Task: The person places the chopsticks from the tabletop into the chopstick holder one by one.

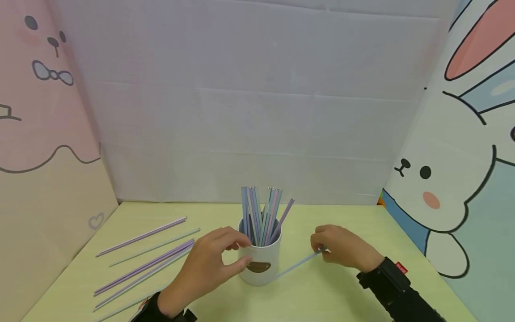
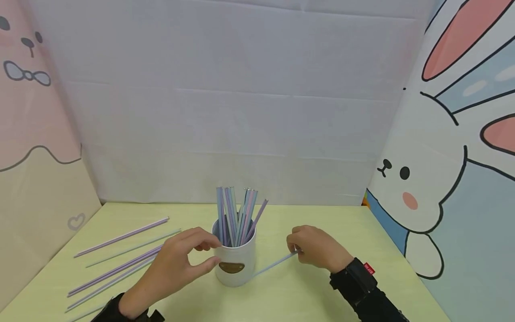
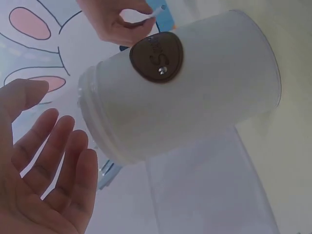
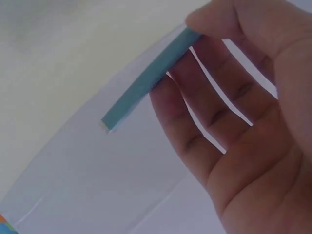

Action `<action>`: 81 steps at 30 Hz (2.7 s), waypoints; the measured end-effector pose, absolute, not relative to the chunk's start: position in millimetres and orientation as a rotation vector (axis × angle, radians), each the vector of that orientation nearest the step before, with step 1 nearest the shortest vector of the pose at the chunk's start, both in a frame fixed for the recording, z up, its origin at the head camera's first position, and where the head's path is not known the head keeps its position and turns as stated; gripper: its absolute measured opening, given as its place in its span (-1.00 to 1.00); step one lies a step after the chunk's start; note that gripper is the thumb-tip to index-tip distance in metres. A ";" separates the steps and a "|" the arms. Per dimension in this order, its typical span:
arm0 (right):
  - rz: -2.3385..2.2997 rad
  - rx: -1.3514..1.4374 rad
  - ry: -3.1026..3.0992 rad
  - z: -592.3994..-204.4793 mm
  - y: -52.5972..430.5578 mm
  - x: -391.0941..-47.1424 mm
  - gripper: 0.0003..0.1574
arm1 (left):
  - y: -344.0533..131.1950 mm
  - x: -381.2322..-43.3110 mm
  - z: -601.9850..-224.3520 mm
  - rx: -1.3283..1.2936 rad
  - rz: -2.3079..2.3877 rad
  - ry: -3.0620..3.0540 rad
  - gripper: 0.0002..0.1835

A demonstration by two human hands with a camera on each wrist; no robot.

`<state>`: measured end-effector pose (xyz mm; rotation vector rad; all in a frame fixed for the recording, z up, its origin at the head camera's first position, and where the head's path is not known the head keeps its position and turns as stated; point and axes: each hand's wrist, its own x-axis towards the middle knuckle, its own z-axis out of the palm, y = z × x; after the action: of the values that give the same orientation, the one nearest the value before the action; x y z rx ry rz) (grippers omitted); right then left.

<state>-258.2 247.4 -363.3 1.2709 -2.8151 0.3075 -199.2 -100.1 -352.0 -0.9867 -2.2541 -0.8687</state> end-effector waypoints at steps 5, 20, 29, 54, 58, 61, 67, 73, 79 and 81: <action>0.400 1.299 -2.826 -331.7 225.3 -231.2 -0.66 | -105.5 -197.2 -343.7 -0.940 -0.783 -2.300 -0.71; 0.446 1.344 -2.634 -299.4 148.8 -195.4 -0.76 | -98.1 -185.6 -345.5 -0.997 -0.641 -2.379 -0.71; 0.560 1.321 -2.573 -304.4 129.0 -191.2 -0.73 | -88.5 -186.1 -350.1 -1.035 -0.665 -2.310 -0.76; 0.880 0.729 -2.915 -307.3 195.7 -223.8 -0.65 | -110.1 -206.4 -335.4 -0.891 -0.942 -2.289 -0.82; 1.114 0.814 -3.067 -335.8 188.2 -238.8 -0.11 | -114.5 -212.0 -320.9 -0.823 -1.083 -2.232 -0.86; 1.312 0.934 -3.036 -361.5 174.3 -250.3 0.23 | -111.6 -217.3 -307.5 -0.746 -1.220 -2.171 -0.86; 1.595 1.307 -2.678 -388.3 152.4 -263.7 0.55 | -89.4 -220.7 -270.7 -0.695 -1.448 -2.072 -0.84; 1.678 1.326 -2.590 -380.2 146.6 -257.3 0.53 | -68.9 -226.3 -249.8 -0.700 -1.614 -2.017 -0.82; 1.686 1.295 -2.613 -375.0 144.6 -253.2 0.51 | -62.3 -254.8 -277.5 -0.694 -1.606 -2.035 -0.81; 1.687 1.288 -2.618 -374.6 144.0 -253.2 0.51 | -62.4 -263.4 -290.5 -0.680 -1.588 -2.059 -0.80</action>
<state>-253.2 144.0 -374.6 1.2881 -2.6176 1.6875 -263.4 -62.4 -290.5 -0.6799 -2.0591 -1.5880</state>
